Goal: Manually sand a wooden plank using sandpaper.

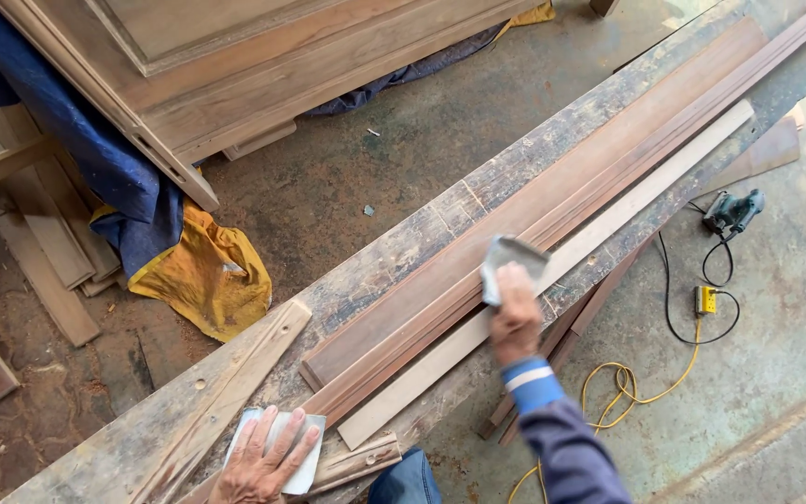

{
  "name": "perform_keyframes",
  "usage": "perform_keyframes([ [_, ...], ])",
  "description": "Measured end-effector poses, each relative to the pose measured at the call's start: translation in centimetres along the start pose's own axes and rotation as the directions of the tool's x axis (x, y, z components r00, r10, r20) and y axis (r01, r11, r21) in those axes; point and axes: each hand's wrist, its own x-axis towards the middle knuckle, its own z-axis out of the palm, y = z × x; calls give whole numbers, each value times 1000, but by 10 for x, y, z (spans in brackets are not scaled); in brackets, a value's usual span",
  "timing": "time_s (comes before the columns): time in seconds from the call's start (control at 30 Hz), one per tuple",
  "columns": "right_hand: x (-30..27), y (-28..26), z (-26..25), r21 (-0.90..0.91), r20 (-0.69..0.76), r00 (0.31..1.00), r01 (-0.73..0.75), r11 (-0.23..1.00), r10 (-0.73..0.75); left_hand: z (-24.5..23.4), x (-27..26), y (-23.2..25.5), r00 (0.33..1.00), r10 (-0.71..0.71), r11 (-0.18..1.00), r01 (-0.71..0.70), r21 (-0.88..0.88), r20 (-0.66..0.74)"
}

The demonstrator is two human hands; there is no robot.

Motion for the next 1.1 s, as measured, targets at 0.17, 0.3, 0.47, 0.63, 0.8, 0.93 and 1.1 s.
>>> perform_keyframes([
  [0.17,-40,-89,18,137,-82,959,281,950,-272,-9,5,8,989,-71,993,82,-81,133],
  [0.3,6,-36,-8,-76,301,934,226,971,-193,-23,16,12,972,-105,988,125,-86,211],
  [0.47,-27,-74,22,-109,318,889,-312,944,330,-29,21,15,974,-126,981,150,-119,188],
  [0.63,-54,-120,36,-3,86,802,594,804,-592,-34,22,16,973,-112,989,129,-75,203],
  [0.8,-4,-105,-3,-57,207,971,-107,993,117,-25,15,13,978,-129,987,143,-77,165],
  [0.93,-55,-245,-16,181,147,919,339,923,-366,-29,14,13,983,-118,987,132,-89,141],
  [1.1,-33,-130,2,34,82,949,303,953,-304,-66,-73,-22,988,-15,996,28,-82,152],
])
